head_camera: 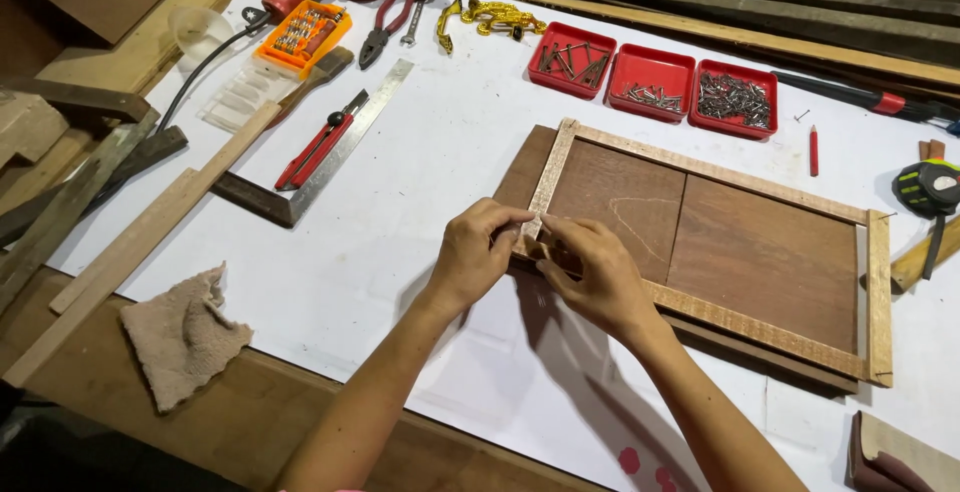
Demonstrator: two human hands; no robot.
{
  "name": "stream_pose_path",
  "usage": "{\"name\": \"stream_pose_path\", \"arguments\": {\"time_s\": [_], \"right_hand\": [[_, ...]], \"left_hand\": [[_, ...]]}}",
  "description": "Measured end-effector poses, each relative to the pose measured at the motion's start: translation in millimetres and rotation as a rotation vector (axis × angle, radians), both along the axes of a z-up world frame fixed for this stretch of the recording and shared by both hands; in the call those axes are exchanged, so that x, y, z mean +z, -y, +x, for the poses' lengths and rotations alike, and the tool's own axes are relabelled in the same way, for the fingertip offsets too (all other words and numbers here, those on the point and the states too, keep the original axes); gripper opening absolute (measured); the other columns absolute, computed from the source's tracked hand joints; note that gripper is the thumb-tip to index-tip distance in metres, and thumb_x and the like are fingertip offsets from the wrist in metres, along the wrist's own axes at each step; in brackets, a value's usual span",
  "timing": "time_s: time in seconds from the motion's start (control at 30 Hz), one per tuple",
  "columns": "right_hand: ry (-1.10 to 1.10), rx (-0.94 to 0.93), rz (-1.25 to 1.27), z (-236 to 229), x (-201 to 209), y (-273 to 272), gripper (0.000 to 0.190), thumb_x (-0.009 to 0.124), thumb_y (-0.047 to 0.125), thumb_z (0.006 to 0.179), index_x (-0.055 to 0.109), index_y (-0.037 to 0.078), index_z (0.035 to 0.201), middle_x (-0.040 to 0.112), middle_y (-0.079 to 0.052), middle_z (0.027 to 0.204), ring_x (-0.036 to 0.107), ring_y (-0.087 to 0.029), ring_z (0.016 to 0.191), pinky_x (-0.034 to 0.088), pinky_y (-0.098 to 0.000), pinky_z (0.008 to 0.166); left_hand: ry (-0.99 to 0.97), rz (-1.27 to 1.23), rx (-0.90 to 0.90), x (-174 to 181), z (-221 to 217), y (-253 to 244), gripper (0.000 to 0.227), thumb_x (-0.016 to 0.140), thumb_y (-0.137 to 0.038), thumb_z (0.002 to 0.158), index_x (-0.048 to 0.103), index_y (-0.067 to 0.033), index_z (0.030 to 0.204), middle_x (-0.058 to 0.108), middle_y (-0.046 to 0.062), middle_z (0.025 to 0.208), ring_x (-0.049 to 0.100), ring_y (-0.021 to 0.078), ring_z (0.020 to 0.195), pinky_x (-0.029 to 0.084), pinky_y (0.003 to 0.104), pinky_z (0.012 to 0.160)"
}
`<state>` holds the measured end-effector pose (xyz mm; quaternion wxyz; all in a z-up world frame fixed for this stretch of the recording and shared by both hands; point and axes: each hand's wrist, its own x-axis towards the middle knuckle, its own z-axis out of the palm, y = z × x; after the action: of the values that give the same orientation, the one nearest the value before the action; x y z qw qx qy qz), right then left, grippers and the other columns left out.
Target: The person measures a wooden frame with a tape measure, marks the frame edge with a pencil using a ruler, picks nails from a red tray, and hammers nails into the frame's edge with a claw hammer, then presses the assembled frame with both hands.
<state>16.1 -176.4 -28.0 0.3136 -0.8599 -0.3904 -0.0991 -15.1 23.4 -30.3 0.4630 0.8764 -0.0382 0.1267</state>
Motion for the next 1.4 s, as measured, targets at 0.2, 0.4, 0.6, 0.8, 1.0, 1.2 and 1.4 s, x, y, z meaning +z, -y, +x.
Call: {"name": "stream_pose_path", "arguments": {"time_s": [0.2,0.4,0.6,0.8,1.0,1.2,1.4], "right_hand": [[-0.102,-0.033,-0.022,-5.4,3.5,-1.6,0.039,0.079,0.012,0.082,0.073,0.006,0.120,0.072,-0.012,0.124,0.064,-0.028,0.119,0.053,-0.0444,0.103],[-0.068,-0.001,0.007,-4.7,3.4,-1.1,0.028,0.078,0.008,0.083,0.078,0.006,0.110,0.077,-0.011,0.111,0.069,-0.025,0.107,0.057,-0.0397,0.095],[-0.070,-0.007,-0.015,-5.5,1.2,0.2,0.027,0.078,0.009,0.083,0.078,0.006,0.110,0.077,-0.009,0.112,0.070,-0.024,0.106,0.057,-0.0396,0.095],[-0.012,0.002,0.027,-8.3,3.1,2.8,0.028,0.078,0.008,0.083,0.077,0.005,0.111,0.075,-0.011,0.119,0.069,-0.026,0.111,0.056,-0.0409,0.098],[-0.014,-0.060,0.078,-9.2,9.1,27.8,0.025,0.075,0.010,0.089,0.076,0.006,0.114,0.075,-0.010,0.120,0.070,-0.024,0.113,0.056,-0.0402,0.100],[-0.002,-0.220,0.081,-12.3,24.9,81.4,0.030,0.078,0.013,0.085,0.075,0.004,0.113,0.074,-0.014,0.121,0.068,-0.029,0.114,0.055,-0.0419,0.097],[0.017,-0.382,0.091,-13.1,29.1,148.1,0.023,0.077,0.014,0.086,0.077,0.002,0.107,0.074,-0.016,0.119,0.070,-0.031,0.113,0.056,-0.0415,0.097]], "left_hand": [[0.056,0.109,0.016,7.1,-10.1,3.4,0.024,0.062,0.003,0.093,0.074,-0.0084,0.110,0.071,0.006,0.098,0.073,0.0164,0.083,0.063,0.029,0.075],[0.049,0.129,-0.006,0.4,-10.6,6.2,0.024,0.061,0.004,0.091,0.073,-0.0077,0.108,0.070,0.005,0.098,0.072,0.0172,0.081,0.062,0.029,0.073],[0.059,0.128,0.001,-0.9,-12.2,5.3,0.023,0.061,0.004,0.092,0.073,-0.0072,0.108,0.070,0.006,0.097,0.072,0.0181,0.080,0.062,0.031,0.072],[0.124,0.167,0.034,9.5,-12.0,10.5,0.021,0.063,0.002,0.091,0.074,-0.0066,0.106,0.071,0.006,0.097,0.072,0.0190,0.082,0.061,0.032,0.073],[0.152,0.063,-0.063,18.6,-1.4,39.2,0.019,0.062,0.002,0.093,0.075,-0.0058,0.104,0.071,0.007,0.097,0.073,0.0180,0.084,0.062,0.031,0.075],[0.145,-0.013,-0.172,28.6,16.2,95.5,0.020,0.064,0.002,0.089,0.075,-0.0054,0.104,0.073,0.009,0.097,0.073,0.0184,0.085,0.062,0.030,0.075],[0.101,-0.089,-0.279,39.2,31.4,166.3,0.018,0.063,0.001,0.092,0.076,-0.0058,0.102,0.073,0.008,0.094,0.072,0.0180,0.075,0.059,0.031,0.065]]}}
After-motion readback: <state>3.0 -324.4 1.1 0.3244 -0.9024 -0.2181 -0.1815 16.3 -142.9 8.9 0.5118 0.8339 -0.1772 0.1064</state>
